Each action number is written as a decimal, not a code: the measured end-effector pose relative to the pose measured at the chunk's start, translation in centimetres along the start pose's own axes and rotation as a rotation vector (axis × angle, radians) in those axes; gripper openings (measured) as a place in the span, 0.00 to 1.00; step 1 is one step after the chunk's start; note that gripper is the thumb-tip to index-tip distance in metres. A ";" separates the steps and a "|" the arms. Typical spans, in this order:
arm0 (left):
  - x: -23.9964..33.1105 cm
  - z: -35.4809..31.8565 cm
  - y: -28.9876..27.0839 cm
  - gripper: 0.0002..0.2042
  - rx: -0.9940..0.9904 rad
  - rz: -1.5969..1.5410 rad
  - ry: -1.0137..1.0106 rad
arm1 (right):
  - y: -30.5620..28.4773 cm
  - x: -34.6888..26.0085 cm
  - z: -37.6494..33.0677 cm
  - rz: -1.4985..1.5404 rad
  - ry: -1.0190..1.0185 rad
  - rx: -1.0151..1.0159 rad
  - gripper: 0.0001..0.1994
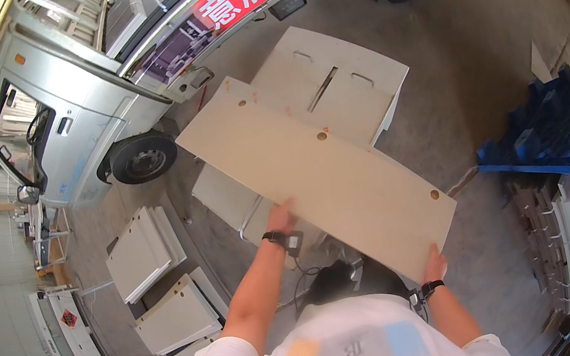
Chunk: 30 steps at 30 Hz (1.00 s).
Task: Moving and stacking rectangular furniture panels from the floor onto a truck bed.
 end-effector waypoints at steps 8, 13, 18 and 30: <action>-3.2 7.9 -6.8 0.13 -0.149 1.710 0.876 | -0.3 0.7 1.8 -0.824 -0.252 0.007 0.29; -6.4 14.6 -11.9 0.33 -0.038 1.239 0.365 | 2.6 6.0 6.6 -0.355 -0.096 -0.255 0.35; -5.9 17.1 -10.8 0.43 0.238 0.996 0.547 | 2.0 7.0 4.4 -0.516 0.031 -0.297 0.33; -7.0 20.1 -14.6 0.39 0.225 0.980 0.401 | 5.5 -1.4 9.7 0.698 0.290 -0.286 0.38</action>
Point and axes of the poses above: each hand's wrist, its own z-axis towards the middle knuckle, its own y-axis out of the palm, x = y × z, the point moved 1 cm from there along z, towards the middle knuckle
